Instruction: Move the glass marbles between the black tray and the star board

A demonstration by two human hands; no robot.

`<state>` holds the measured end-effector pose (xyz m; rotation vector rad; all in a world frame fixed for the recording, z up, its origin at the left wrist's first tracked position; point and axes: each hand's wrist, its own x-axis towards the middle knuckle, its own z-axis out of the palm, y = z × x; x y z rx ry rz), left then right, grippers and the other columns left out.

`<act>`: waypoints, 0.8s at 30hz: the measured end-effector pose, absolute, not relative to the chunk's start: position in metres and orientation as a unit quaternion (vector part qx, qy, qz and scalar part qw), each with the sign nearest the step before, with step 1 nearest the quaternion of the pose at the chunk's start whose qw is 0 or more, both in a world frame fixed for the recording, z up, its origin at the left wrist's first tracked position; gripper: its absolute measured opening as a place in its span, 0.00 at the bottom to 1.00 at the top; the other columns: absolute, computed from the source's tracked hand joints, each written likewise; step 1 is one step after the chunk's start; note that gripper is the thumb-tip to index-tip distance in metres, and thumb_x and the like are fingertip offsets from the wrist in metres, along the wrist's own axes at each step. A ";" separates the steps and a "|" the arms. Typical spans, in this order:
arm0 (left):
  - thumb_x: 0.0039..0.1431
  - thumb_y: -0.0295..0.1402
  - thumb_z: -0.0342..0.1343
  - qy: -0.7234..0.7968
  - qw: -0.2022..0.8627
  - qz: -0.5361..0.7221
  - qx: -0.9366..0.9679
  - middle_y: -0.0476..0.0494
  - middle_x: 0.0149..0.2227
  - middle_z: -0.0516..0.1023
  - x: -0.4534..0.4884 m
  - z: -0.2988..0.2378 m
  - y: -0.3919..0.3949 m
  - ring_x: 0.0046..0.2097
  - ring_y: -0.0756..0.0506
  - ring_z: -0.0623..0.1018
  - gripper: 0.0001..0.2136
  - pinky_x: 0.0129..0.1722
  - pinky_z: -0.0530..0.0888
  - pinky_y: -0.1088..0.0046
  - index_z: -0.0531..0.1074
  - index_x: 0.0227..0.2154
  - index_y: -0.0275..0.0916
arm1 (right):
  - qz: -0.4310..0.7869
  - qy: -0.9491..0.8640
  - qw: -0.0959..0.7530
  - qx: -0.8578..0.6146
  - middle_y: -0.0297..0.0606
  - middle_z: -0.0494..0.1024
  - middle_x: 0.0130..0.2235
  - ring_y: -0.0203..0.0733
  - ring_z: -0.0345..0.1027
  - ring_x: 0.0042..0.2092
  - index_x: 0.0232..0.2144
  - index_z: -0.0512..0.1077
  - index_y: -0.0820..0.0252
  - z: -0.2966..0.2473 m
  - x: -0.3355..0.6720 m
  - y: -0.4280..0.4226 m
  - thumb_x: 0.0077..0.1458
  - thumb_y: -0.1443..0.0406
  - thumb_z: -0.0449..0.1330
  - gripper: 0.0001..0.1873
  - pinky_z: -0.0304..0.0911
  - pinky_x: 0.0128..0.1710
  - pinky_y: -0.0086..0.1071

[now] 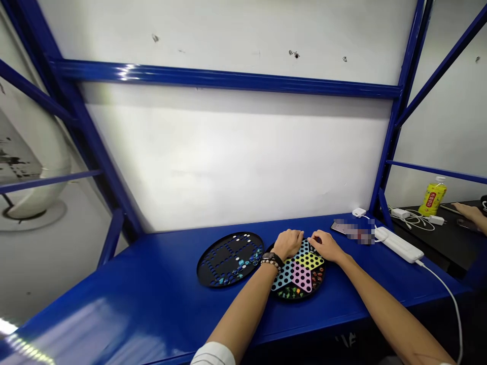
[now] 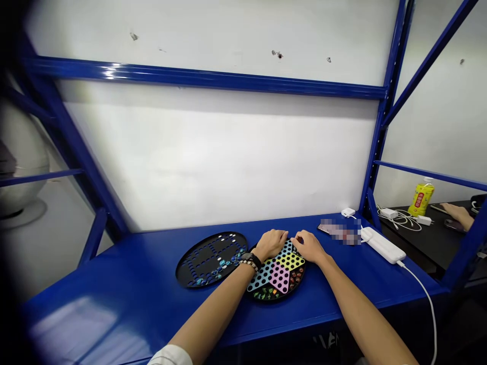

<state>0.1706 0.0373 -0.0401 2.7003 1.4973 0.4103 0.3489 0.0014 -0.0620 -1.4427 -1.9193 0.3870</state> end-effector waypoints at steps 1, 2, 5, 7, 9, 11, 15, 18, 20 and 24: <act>0.72 0.41 0.34 0.484 0.018 0.141 0.864 0.39 0.35 0.81 0.171 -0.040 0.038 0.37 0.43 0.79 0.25 0.38 0.70 0.69 0.75 0.32 0.39 | 0.149 -0.741 0.347 -0.556 0.34 0.70 0.28 0.39 0.64 0.31 0.22 0.65 0.56 -0.062 0.349 0.002 0.60 0.55 0.53 0.17 0.58 0.34 0.33; 0.72 0.42 0.34 0.488 0.021 0.151 0.859 0.39 0.34 0.81 0.171 -0.039 0.038 0.36 0.43 0.79 0.25 0.37 0.69 0.70 0.75 0.31 0.39 | 0.149 -0.742 0.346 -0.555 0.34 0.70 0.28 0.39 0.64 0.31 0.22 0.65 0.56 -0.062 0.349 0.002 0.60 0.55 0.53 0.17 0.58 0.34 0.33; 0.72 0.43 0.33 0.515 0.033 0.177 0.838 0.41 0.31 0.80 0.158 -0.033 0.039 0.33 0.45 0.78 0.26 0.33 0.66 0.71 0.74 0.29 0.39 | 0.149 -0.743 0.348 -0.551 0.34 0.71 0.29 0.39 0.64 0.32 0.23 0.65 0.56 -0.062 0.350 0.002 0.61 0.55 0.53 0.17 0.58 0.34 0.33; 0.72 0.42 0.31 0.543 0.042 0.187 0.818 0.42 0.29 0.79 0.138 -0.027 0.041 0.30 0.45 0.76 0.27 0.31 0.64 0.71 0.73 0.28 0.40 | 0.153 -0.744 0.345 -0.551 0.34 0.71 0.30 0.39 0.64 0.32 0.23 0.65 0.56 -0.062 0.350 0.002 0.61 0.54 0.52 0.18 0.58 0.34 0.32; 0.72 0.41 0.31 0.573 0.048 0.193 0.795 0.41 0.28 0.79 0.111 -0.021 0.044 0.29 0.45 0.76 0.26 0.30 0.63 0.71 0.72 0.28 0.39 | 0.155 -0.744 0.340 -0.554 0.34 0.70 0.30 0.39 0.64 0.32 0.23 0.65 0.56 -0.061 0.350 0.001 0.61 0.54 0.52 0.18 0.57 0.34 0.33; 0.71 0.40 0.31 0.605 0.048 0.199 0.770 0.39 0.30 0.79 0.083 -0.016 0.047 0.32 0.43 0.77 0.25 0.31 0.63 0.71 0.72 0.30 0.39 | 0.158 -0.743 0.337 -0.557 0.34 0.70 0.30 0.39 0.64 0.32 0.23 0.65 0.56 -0.061 0.350 0.001 0.61 0.54 0.52 0.18 0.57 0.35 0.33; 0.67 0.44 0.40 0.641 0.079 0.182 0.742 0.38 0.29 0.80 0.045 -0.016 0.049 0.35 0.40 0.79 0.22 0.32 0.65 0.70 0.72 0.26 0.40 | 0.164 -0.741 0.338 -0.557 0.34 0.70 0.30 0.39 0.63 0.32 0.23 0.65 0.56 -0.061 0.350 0.000 0.61 0.54 0.52 0.18 0.58 0.35 0.33; 0.64 0.46 0.45 0.649 0.113 0.180 0.731 0.40 0.29 0.81 0.035 -0.018 0.048 0.35 0.39 0.80 0.20 0.32 0.67 0.71 0.73 0.25 0.41 | 0.165 -0.742 0.338 -0.555 0.34 0.71 0.29 0.39 0.63 0.32 0.23 0.65 0.56 -0.061 0.351 0.000 0.61 0.54 0.52 0.18 0.58 0.34 0.33; 0.65 0.47 0.43 0.647 0.133 0.195 0.725 0.42 0.31 0.83 0.034 -0.016 0.048 0.36 0.40 0.81 0.20 0.32 0.68 0.71 0.74 0.28 0.42 | 0.163 -0.744 0.339 -0.552 0.34 0.71 0.29 0.39 0.64 0.32 0.23 0.65 0.56 -0.060 0.351 0.000 0.61 0.54 0.52 0.18 0.58 0.34 0.32; 0.66 0.44 0.40 0.625 0.148 0.235 0.730 0.44 0.37 0.84 0.043 -0.009 0.046 0.38 0.43 0.81 0.21 0.35 0.70 0.73 0.75 0.33 0.42 | 0.164 -0.742 0.340 -0.554 0.35 0.72 0.30 0.39 0.64 0.32 0.23 0.66 0.57 -0.060 0.351 0.000 0.61 0.54 0.52 0.18 0.58 0.34 0.32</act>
